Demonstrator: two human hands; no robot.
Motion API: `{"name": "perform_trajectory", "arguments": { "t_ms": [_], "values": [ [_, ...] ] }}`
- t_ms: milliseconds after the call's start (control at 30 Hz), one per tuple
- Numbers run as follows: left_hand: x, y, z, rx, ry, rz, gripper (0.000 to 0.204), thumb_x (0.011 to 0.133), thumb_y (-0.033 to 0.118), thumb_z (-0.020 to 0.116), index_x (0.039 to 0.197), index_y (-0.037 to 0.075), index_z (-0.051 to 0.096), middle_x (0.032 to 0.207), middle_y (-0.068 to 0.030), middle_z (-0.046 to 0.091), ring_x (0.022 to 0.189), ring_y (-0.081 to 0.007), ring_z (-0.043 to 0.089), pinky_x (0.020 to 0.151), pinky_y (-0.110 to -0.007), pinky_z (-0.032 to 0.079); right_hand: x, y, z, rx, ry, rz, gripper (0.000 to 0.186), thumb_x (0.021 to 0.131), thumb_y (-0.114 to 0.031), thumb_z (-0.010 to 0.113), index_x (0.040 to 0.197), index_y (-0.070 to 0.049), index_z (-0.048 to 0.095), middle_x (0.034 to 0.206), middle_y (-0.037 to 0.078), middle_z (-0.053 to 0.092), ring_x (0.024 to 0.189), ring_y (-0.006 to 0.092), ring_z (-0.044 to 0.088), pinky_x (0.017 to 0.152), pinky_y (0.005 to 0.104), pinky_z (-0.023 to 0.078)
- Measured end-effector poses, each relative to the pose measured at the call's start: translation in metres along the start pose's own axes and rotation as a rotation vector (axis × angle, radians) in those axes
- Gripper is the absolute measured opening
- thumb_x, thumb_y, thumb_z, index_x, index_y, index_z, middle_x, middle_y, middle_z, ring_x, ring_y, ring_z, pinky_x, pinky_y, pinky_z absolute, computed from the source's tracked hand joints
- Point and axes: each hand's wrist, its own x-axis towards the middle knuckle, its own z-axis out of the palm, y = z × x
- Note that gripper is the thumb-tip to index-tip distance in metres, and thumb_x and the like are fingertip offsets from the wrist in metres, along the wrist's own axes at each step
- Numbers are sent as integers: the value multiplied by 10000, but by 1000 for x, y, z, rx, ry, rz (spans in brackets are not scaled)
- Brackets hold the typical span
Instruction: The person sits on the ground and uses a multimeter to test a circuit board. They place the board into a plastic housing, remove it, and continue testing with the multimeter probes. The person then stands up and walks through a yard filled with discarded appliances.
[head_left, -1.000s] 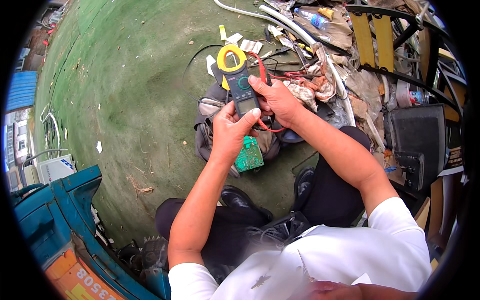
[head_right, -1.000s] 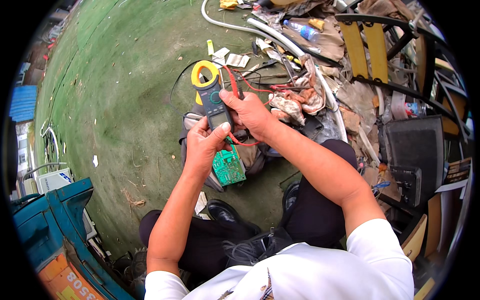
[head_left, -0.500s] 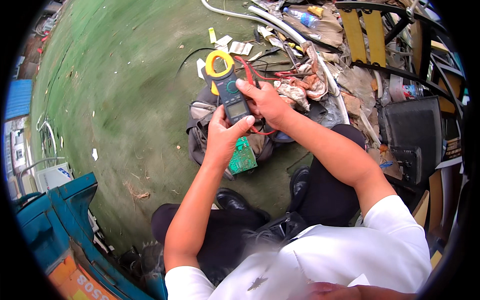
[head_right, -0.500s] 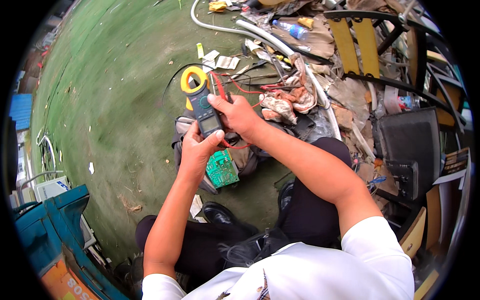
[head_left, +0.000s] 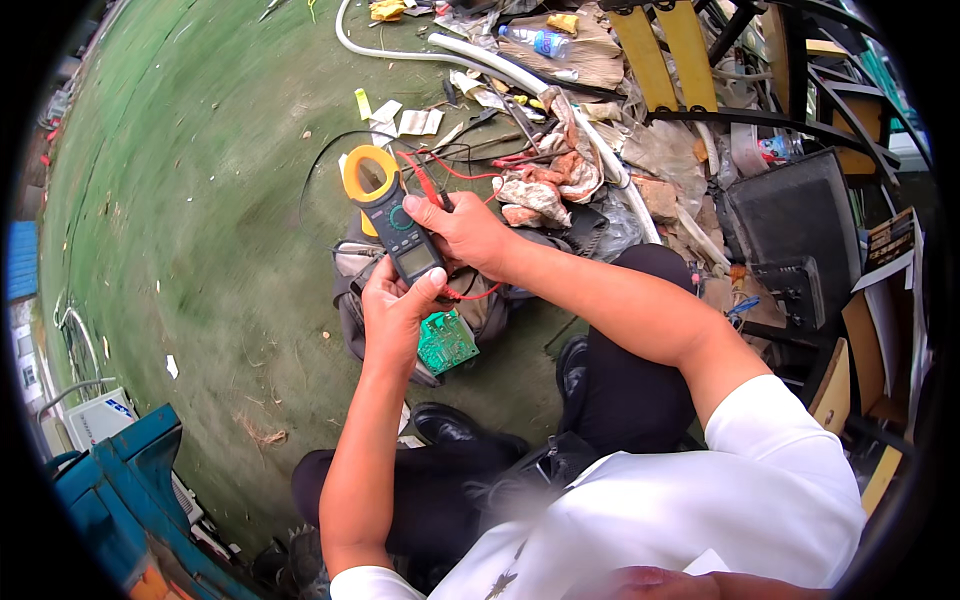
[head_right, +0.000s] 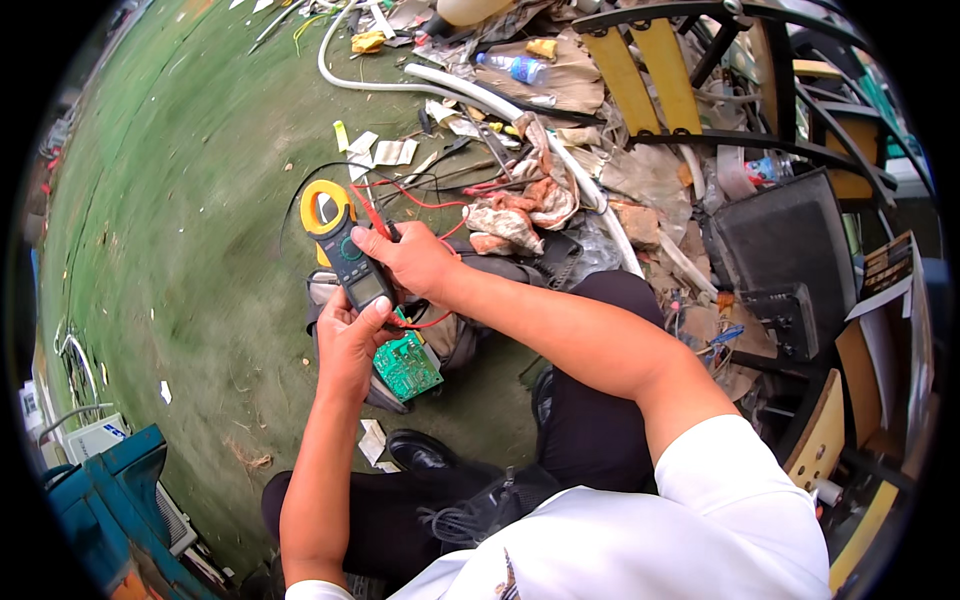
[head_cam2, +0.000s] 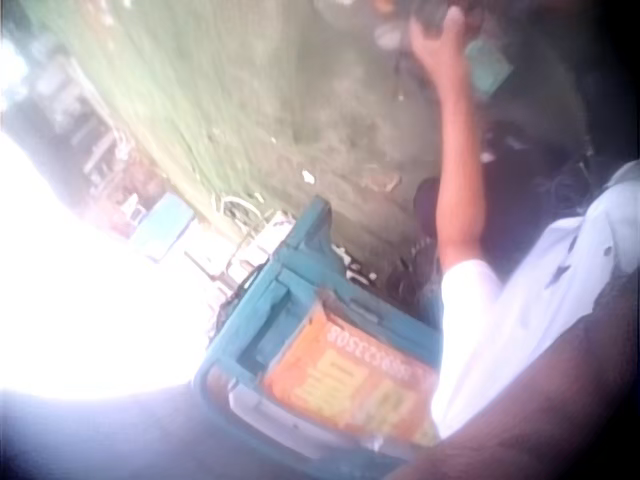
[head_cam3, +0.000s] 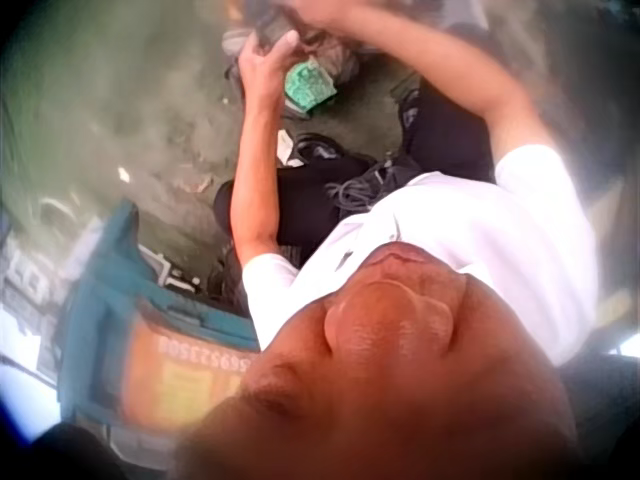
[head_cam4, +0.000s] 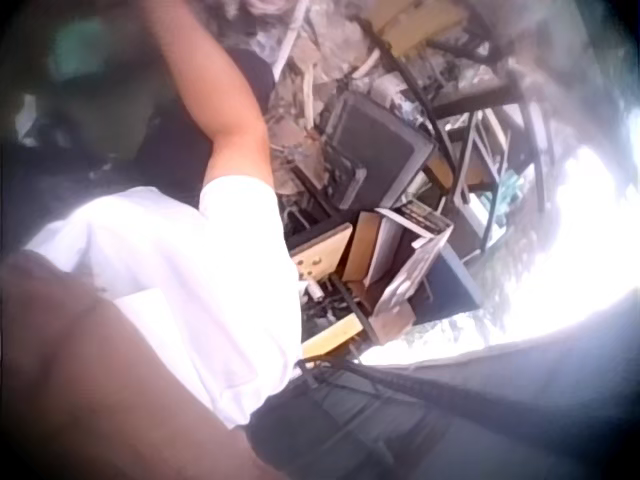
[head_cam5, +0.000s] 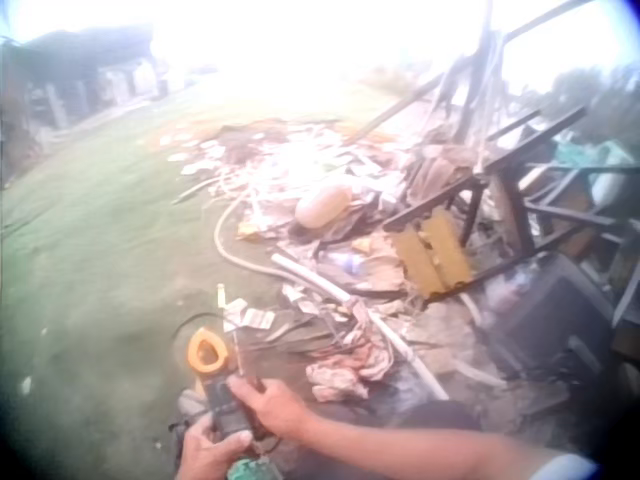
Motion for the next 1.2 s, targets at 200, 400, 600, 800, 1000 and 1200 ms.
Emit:
{"name": "perform_trajectory", "arguments": {
  "t_ms": [200,400,600,800,1000,1200],
  "values": [
    [-2,2,7,-35,-2,-13,364,904,96,718,1217,0,558,1038,-94,679,796,-177,694,672,-346,620,4,6,-3,-31,-9,-64,433,994,-451,652,1005,-19,684,781,22,667,599,69,584,510,244,458],
    [-2,5,2,-15,-24,-28,371,913,109,709,1229,3,546,1021,-92,675,770,-175,703,608,-309,611,6,8,-3,-46,10,-136,382,997,-370,659,946,3,724,833,34,700,697,88,607,626,299,508],
    [-3,1,16,-81,-3,-19,428,914,144,720,1272,42,508,1066,-87,668,837,-229,710,758,-408,616,5,9,-4,-112,83,-139,475,987,-455,634,991,8,739,825,69,719,712,113,632,666,310,525],
    [-6,2,12,-130,-53,-1,440,913,109,733,1278,45,496,1088,-96,664,770,-190,648,694,-344,555,1,-5,-4,-66,25,7,448,990,-476,632,900,-42,694,662,8,618,483,76,519,432,251,385],
    [-3,2,8,-107,-74,25,429,910,136,735,1259,47,503,943,-28,630,652,-102,559,589,-257,466,1,-3,-4,4,9,-2,404,999,-434,627,908,-47,698,628,-15,592,456,64,468,413,261,332],
    [-7,1,6,-153,-54,36,360,934,165,699,1230,48,532,1004,-69,675,627,-89,526,564,-235,430,1,-3,-1,9,-44,-24,390,1006,-405,603,1048,-34,716,791,28,687,561,80,602,457,250,465]
  ]
}}
